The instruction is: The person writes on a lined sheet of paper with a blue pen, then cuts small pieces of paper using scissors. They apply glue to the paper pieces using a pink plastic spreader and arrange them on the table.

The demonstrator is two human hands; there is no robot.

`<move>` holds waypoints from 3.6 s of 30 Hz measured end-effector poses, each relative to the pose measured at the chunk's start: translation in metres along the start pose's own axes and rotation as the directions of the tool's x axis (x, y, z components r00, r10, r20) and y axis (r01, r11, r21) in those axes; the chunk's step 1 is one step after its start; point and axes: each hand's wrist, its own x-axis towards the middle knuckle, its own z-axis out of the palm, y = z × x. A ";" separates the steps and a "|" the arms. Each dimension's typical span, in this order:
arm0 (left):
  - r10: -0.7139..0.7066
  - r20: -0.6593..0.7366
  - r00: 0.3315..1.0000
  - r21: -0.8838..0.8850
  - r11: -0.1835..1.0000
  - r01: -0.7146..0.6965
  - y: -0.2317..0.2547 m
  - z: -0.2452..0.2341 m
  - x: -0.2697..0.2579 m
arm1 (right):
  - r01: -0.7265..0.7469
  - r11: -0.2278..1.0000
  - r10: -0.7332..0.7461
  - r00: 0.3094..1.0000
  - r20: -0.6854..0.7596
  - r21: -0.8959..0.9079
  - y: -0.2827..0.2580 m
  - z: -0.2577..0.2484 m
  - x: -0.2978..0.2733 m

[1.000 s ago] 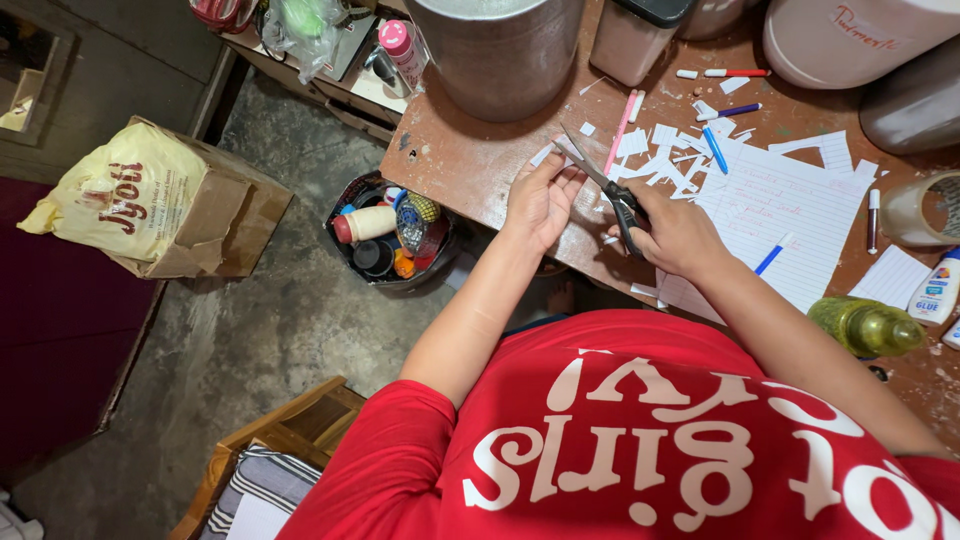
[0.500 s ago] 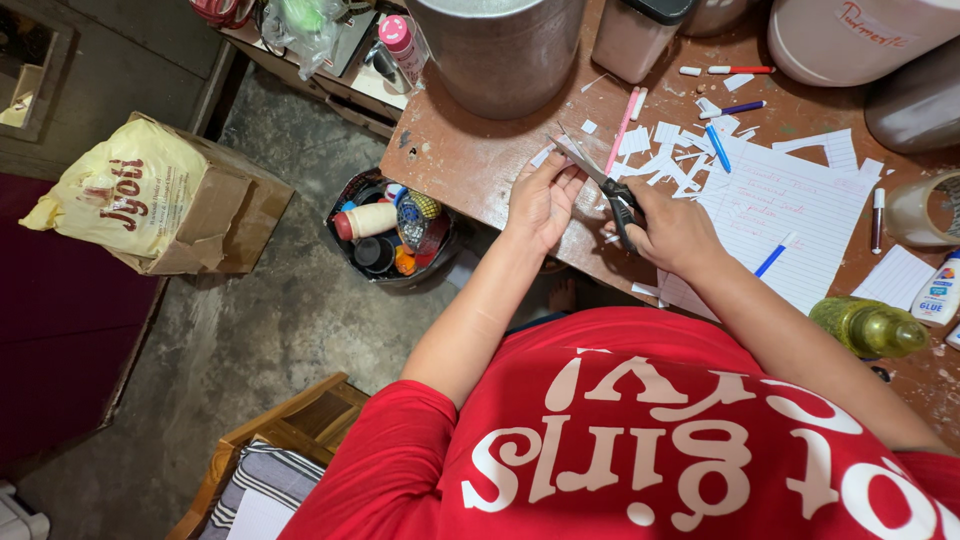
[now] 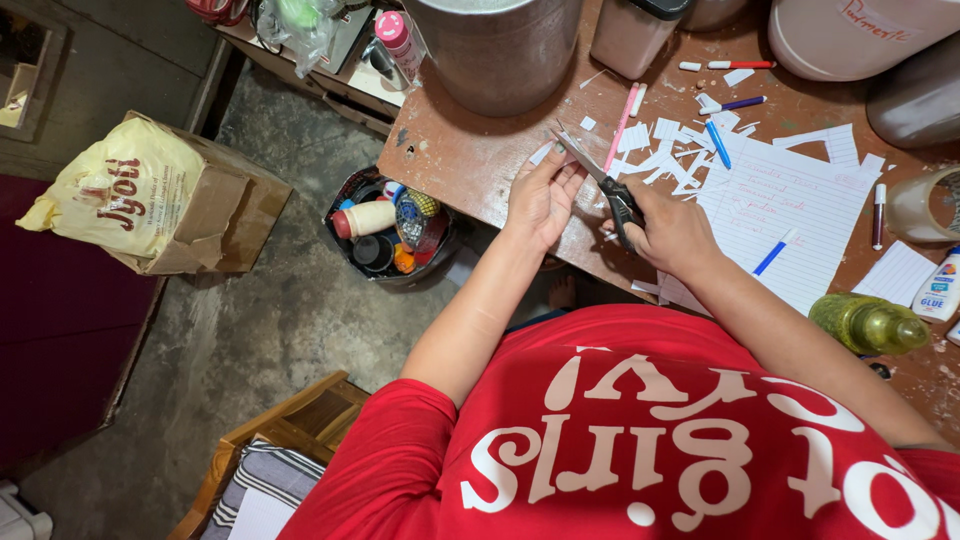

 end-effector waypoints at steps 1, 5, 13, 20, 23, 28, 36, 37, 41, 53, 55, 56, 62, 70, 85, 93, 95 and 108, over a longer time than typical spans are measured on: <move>0.003 0.002 1.000 -0.001 1.000 -0.003 0.000 0.000 0.000 | -0.004 1.000 0.004 1.000 0.005 -0.002 -0.001 -0.001 0.000; 0.003 -0.006 1.000 0.008 1.000 -0.003 0.001 0.002 0.000 | -0.016 0.999 0.017 1.000 0.012 -0.028 -0.001 -0.001 0.000; -0.015 -0.010 1.000 0.004 1.000 0.015 0.002 0.002 0.000 | -0.024 0.996 0.026 1.000 0.017 -0.081 0.005 0.004 -0.001; -0.017 -0.025 1.000 0.015 1.000 0.017 0.002 -0.002 0.000 | -0.024 0.992 0.030 0.999 0.040 -0.127 0.013 0.009 -0.003; -0.016 -0.025 1.000 0.014 1.000 0.016 0.001 -0.004 0.001 | -0.022 0.991 0.027 0.999 0.038 -0.133 0.016 0.012 -0.004; -0.015 -0.037 0.999 0.019 1.000 0.016 0.001 -0.005 0.001 | -0.015 0.989 0.022 0.999 0.042 -0.149 0.020 0.017 -0.004; -0.019 -0.072 0.997 0.008 1.000 0.020 0.002 -0.012 0.006 | -0.105 0.993 0.106 0.994 -0.025 0.060 0.031 0.028 -0.002; -0.019 -0.080 0.997 0.004 1.000 0.019 0.003 -0.012 0.007 | -0.165 0.986 0.165 0.986 0.001 0.002 0.035 0.028 0.000; -0.030 -0.106 0.994 0.005 1.000 0.031 0.006 -0.015 0.008 | -0.211 0.949 0.254 0.952 0.170 -0.233 0.037 0.027 0.009; -0.226 -0.065 0.972 0.246 0.940 0.235 -0.039 0.013 0.021 | -0.029 0.995 0.034 0.998 0.044 -0.093 0.061 0.042 0.006; -0.275 -0.070 0.959 0.330 0.901 0.282 -0.051 0.024 0.020 | -0.091 0.981 0.109 0.989 -0.098 0.173 0.074 0.037 -0.016; -0.303 -0.060 0.951 0.372 0.877 0.303 -0.062 0.028 0.021 | -0.103 0.948 0.157 0.974 -0.162 0.302 0.082 0.033 -0.028; -0.446 -0.063 0.893 0.577 0.714 0.398 -0.160 0.014 0.018 | -0.136 0.208 0.681 0.731 -0.044 0.969 0.121 0.021 -0.100; -0.611 -0.096 0.786 0.644 0.564 0.517 -0.219 -0.006 -0.001 | -0.153 0.185 0.797 0.602 -0.057 0.971 0.132 0.023 -0.136; -0.560 -0.169 0.811 0.758 0.452 0.470 -0.194 -0.012 0.016 | -0.263 0.087 0.818 0.569 0.082 0.961 0.148 0.022 -0.144; -0.117 0.135 0.984 0.991 0.019 -0.134 -0.159 -0.001 0.030 | -0.479 0.253 0.822 0.565 0.075 0.841 0.147 0.010 -0.138; 0.006 0.249 0.969 0.969 -0.009 -0.249 -0.142 0.008 0.042 | -0.667 0.366 0.843 0.533 0.072 0.649 0.144 0.002 -0.138; 0.089 0.340 0.936 0.917 -0.253 -0.309 -0.122 0.039 0.060 | -0.674 0.739 0.596 0.650 -0.472 0.005 0.168 0.003 -0.152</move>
